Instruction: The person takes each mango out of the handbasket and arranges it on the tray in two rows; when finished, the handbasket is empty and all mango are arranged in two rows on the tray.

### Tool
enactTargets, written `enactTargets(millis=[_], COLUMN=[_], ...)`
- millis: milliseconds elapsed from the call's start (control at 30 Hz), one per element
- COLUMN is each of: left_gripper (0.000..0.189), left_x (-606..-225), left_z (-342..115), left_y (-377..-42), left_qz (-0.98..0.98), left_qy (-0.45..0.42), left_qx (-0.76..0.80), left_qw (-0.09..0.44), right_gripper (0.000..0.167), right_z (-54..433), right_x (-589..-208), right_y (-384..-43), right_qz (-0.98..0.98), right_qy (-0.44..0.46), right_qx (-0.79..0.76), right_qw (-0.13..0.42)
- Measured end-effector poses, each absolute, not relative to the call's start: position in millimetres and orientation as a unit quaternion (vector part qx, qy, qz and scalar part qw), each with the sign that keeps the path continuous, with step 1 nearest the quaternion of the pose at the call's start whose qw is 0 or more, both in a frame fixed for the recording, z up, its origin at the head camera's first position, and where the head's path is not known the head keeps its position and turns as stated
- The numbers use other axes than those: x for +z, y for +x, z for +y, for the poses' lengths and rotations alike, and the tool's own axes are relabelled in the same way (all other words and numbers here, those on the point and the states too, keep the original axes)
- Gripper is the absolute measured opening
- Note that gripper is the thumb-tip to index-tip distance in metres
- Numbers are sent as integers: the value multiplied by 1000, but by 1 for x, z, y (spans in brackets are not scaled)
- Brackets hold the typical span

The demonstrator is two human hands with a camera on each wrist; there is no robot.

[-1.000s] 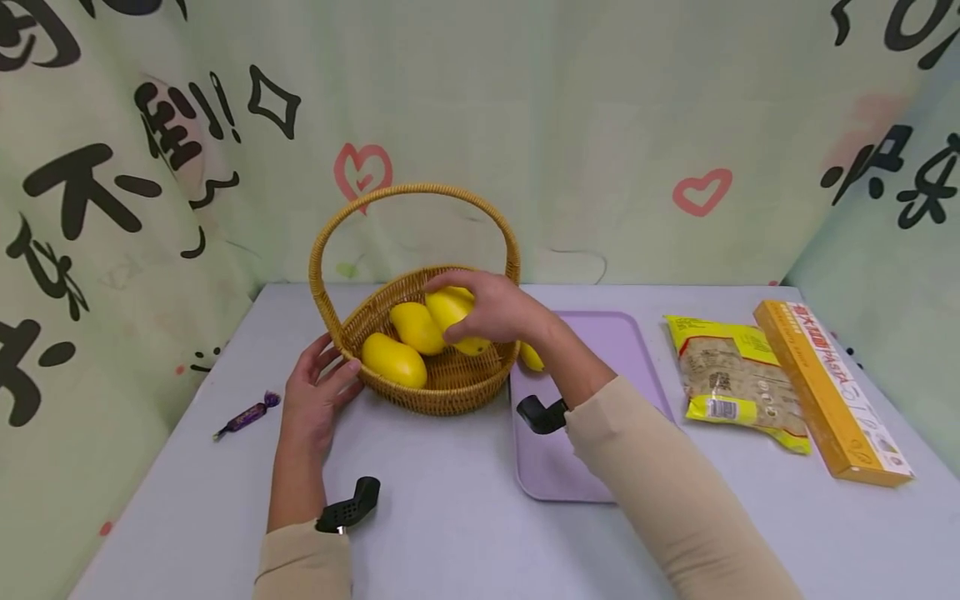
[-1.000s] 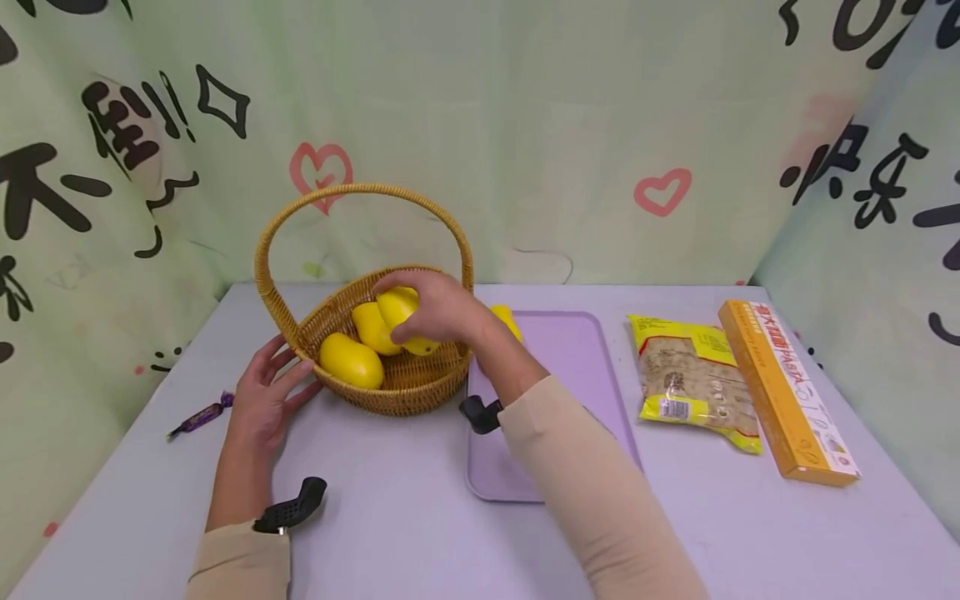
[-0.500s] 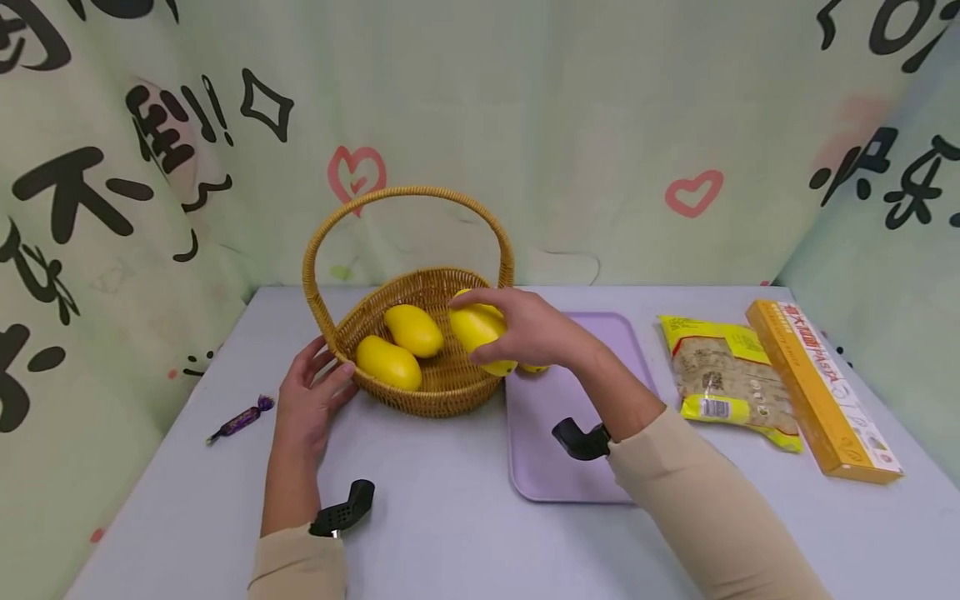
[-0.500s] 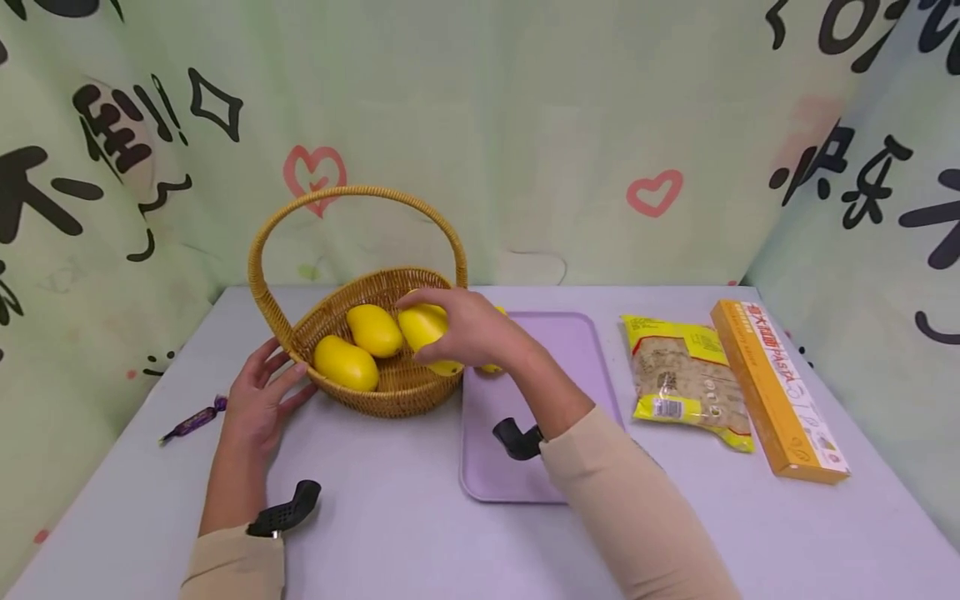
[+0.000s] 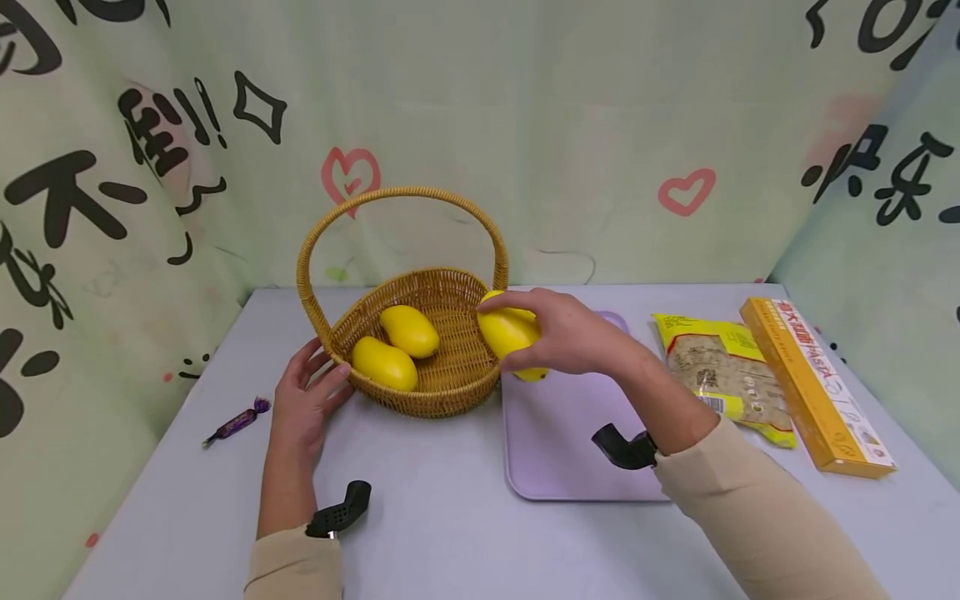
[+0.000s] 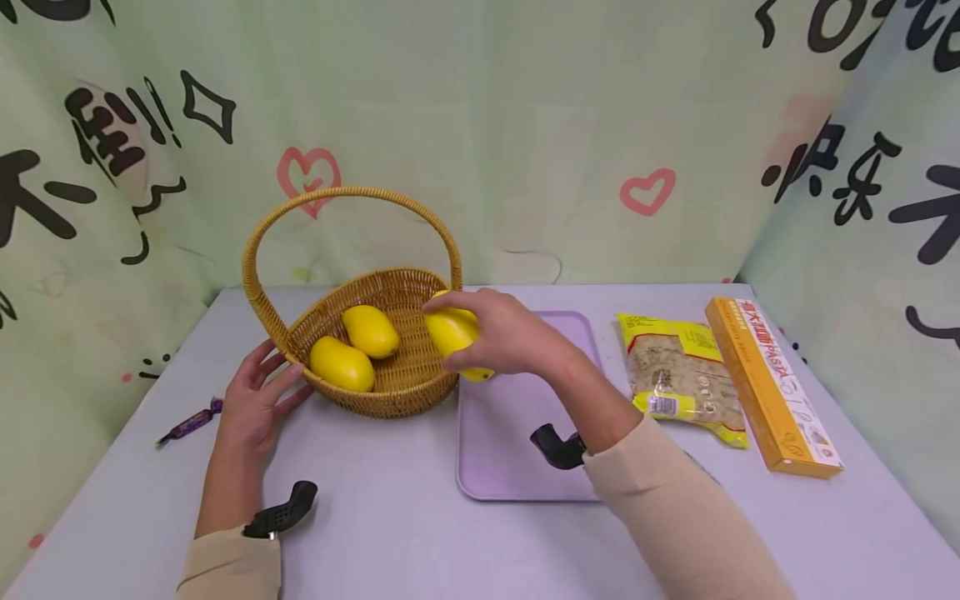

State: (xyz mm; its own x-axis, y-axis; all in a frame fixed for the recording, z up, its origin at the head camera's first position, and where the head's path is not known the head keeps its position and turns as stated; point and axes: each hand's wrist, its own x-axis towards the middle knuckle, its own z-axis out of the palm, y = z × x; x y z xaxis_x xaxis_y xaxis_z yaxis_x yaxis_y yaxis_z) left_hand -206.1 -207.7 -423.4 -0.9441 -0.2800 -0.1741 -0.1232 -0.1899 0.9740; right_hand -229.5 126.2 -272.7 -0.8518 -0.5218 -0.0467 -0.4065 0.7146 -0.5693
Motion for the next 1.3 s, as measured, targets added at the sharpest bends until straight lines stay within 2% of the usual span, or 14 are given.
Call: enactTargets(millis=[533, 1067, 1300], left_gripper=[71, 70, 70], left_x=[-425, -425, -426], left_z=[-210, -209, -208], left_y=[-206, -206, -207], left_qz=[-635, -633, -637], left_qy=[162, 163, 160], left_qx=[-753, -754, -752], left_qw=[57, 57, 62], right_gripper=[61, 67, 72], right_z=[164, 204, 210], right_x=[-281, -296, -310], right_y=[-228, -232, -241], right_qz=[932, 949, 956], right_qy=[-224, -138, -104], right_qx=[-277, -275, -262], right_qw=[64, 62, 81])
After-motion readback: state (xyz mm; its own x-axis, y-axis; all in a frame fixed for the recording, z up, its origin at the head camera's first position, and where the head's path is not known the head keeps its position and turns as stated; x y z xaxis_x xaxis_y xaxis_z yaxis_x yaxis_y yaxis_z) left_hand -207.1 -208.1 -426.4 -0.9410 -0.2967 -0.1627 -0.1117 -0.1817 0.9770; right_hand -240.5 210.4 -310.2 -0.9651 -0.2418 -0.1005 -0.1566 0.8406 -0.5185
